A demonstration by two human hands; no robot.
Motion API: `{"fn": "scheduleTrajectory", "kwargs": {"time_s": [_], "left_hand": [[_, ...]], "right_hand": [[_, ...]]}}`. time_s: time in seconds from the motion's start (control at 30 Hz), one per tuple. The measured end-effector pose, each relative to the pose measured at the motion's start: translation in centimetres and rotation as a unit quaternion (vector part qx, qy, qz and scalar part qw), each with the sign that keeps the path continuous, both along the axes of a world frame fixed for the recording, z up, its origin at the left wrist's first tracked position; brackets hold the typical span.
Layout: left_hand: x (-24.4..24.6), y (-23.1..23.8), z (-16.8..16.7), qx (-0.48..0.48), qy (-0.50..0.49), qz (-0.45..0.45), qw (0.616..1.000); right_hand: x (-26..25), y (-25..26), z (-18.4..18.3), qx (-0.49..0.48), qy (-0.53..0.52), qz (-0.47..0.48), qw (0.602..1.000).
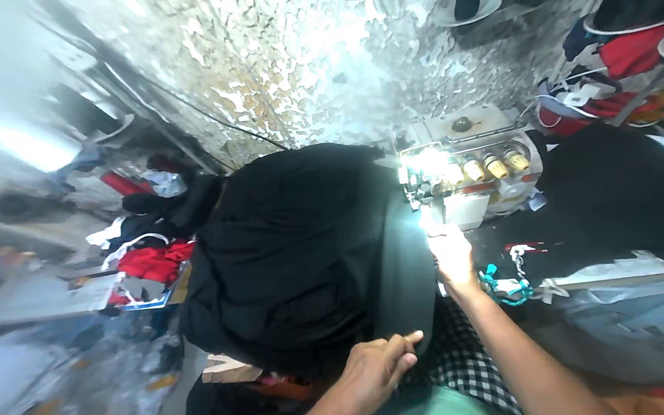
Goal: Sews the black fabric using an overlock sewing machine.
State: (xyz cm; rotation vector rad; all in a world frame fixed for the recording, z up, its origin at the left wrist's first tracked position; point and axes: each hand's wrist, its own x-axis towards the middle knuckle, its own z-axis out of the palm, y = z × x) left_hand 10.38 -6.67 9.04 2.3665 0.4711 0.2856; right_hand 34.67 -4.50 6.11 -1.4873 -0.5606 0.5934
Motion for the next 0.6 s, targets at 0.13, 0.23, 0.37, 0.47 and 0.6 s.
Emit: {"fn": "scheduleTrajectory", "kwargs": {"time_s": [0.13,0.23,0.37,0.47,0.6], "left_hand": [[0.7,0.2,-0.1,0.021,0.021,0.016,0.999],[1.3,0.6,-0.3,0.038,0.028,0.023,0.999],[2.1,1.2,-0.3,0.049,0.026,0.029,0.998],[2.7,1.9,-0.5,0.064,0.002,0.035,0.997],[3.9,2.9,0.0,0.076,-0.026,0.049,0.996]], "right_hand": [[0.1,-0.2,-0.1,-0.021,-0.02,0.01,1.0],[0.2,-0.2,-0.1,-0.023,-0.03,0.016,0.999],[0.2,-0.2,-0.2,-0.003,-0.017,0.013,1.0],[0.2,-0.2,0.1,0.012,0.022,0.017,1.0],[0.1,0.1,0.3,0.027,0.059,0.006,0.998]]}}
